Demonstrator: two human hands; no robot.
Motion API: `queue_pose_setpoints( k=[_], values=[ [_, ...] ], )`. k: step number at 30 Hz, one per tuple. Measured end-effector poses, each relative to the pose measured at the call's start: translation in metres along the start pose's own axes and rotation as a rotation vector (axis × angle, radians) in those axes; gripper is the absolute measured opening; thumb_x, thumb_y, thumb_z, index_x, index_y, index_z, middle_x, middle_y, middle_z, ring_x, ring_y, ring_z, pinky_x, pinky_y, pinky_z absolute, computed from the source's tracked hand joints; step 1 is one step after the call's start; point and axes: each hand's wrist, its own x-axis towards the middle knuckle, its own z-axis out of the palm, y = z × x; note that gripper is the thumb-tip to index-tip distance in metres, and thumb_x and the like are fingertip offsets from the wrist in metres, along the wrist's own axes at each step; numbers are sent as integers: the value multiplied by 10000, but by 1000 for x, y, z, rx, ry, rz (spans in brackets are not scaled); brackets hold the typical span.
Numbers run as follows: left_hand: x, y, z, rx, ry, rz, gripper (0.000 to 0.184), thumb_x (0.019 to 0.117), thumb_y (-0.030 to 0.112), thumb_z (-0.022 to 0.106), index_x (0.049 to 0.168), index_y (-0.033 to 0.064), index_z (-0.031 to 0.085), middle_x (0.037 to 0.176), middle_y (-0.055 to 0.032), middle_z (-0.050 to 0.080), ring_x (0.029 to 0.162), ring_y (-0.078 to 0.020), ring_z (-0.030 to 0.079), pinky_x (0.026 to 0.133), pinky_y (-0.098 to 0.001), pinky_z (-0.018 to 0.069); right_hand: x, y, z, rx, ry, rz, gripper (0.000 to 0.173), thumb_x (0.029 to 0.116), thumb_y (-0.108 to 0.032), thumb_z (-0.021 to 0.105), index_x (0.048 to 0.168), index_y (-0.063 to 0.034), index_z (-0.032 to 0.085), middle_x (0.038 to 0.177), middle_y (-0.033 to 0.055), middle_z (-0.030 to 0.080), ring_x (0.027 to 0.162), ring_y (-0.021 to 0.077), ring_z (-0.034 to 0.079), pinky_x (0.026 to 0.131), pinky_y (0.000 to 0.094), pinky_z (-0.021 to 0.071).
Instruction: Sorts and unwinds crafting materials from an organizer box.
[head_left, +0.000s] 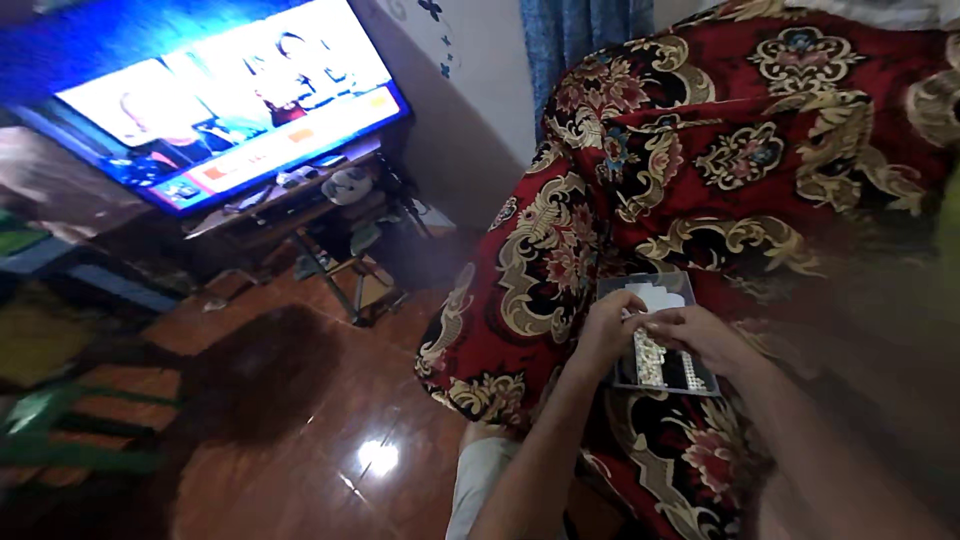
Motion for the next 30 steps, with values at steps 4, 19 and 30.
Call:
queue_pose_setpoints(
  k=[4, 19, 30],
  values=[
    [-1, -5, -4, 27, -38, 13, 197, 989, 74, 625, 1110, -65, 693, 1100, -202, 705, 1054, -282, 683, 976, -418, 532, 5, 5, -3, -74, 32, -67, 132, 1012, -78, 631, 1064, 21, 700, 842, 43, 699, 694, 69, 656, 682, 229, 568],
    [-8, -12, -8, 51, -200, -88, 249, 1031, 127, 581, 1159, -63, 680, 1120, -206, 711, 1075, -292, 689, 1008, -449, 516, 10, 16, -10, -79, 40, -120, 136, 1022, -56, 601, 1057, -12, 725, 811, 30, 703, 642, 64, 630, 602, 202, 528],
    [-14, -11, -38, -729, 314, -322, 165, 1061, 74, 415, 1133, 3, 545, 879, 15, 635, 553, 21, 447, 506, -156, 383, -2, 0, -25, -62, 22, -82, 144, 1045, -91, 571, 1113, -21, 677, 832, -18, 667, 648, 23, 582, 598, 184, 488]
  ],
)
